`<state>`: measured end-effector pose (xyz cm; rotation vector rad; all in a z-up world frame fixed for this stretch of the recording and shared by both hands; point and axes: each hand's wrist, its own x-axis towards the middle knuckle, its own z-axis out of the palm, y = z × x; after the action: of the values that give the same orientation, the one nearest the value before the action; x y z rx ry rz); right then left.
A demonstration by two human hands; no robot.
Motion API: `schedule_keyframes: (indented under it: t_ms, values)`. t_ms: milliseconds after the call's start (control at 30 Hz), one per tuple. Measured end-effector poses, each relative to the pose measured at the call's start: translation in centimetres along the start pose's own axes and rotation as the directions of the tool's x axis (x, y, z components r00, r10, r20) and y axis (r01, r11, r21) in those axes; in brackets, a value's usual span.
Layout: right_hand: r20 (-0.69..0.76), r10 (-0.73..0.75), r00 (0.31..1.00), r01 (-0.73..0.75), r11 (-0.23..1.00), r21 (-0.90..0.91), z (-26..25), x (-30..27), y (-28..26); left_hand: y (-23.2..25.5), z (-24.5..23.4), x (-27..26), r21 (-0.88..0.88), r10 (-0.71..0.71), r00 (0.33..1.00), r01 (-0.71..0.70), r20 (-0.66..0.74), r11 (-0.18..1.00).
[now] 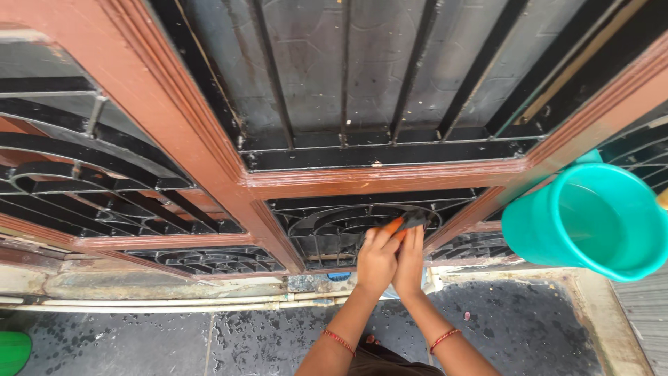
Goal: The person wipes the metal grill and wooden frame of a door using a cloth. They repeatedly dip the cloth into a bucket of water and continue scrubbing the surface.
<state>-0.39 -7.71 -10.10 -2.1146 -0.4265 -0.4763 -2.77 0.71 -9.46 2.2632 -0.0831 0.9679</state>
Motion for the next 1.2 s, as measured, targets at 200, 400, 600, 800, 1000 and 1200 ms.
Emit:
schedule_keyframes:
  t_ms: [200,400,600,800,1000,1200]
  values:
    - [0.183,-0.267,0.946,0.299,0.937,-0.181,3.6,-2.6,-1.5,-3.2,-5.0,-3.5,-0.242,-0.442,0.888,0.404,-0.128,0.882]
    - [0.376,-0.133,0.917,0.257,0.918,-0.303,6.2,-2.6,0.1,-7.0,-4.1,-5.0,-0.215,-0.566,0.821,0.541,-0.072,0.813]
    - [0.257,-0.044,0.965,0.15,0.9,-0.41,4.4,-1.4,-1.8,-5.3,-1.6,-3.8,-0.28,-0.562,0.826,0.551,0.047,0.786]
    - [0.243,-0.04,0.969,0.124,0.932,-0.341,6.0,-2.5,-2.8,-8.0,-2.6,-5.4,-0.374,-0.531,0.847,0.487,-0.016,0.789]
    - [0.35,-0.071,0.934,0.133,0.979,-0.156,7.9,-5.4,-7.7,-10.0,-8.0,-7.3,-0.421,-0.713,0.698,0.631,-0.057,0.651]
    - [0.385,-0.016,0.923,0.107,0.97,-0.217,10.5,-2.4,-8.2,-9.6,-9.9,-3.8,-0.313,-0.588,0.799,0.529,-0.129,0.788]
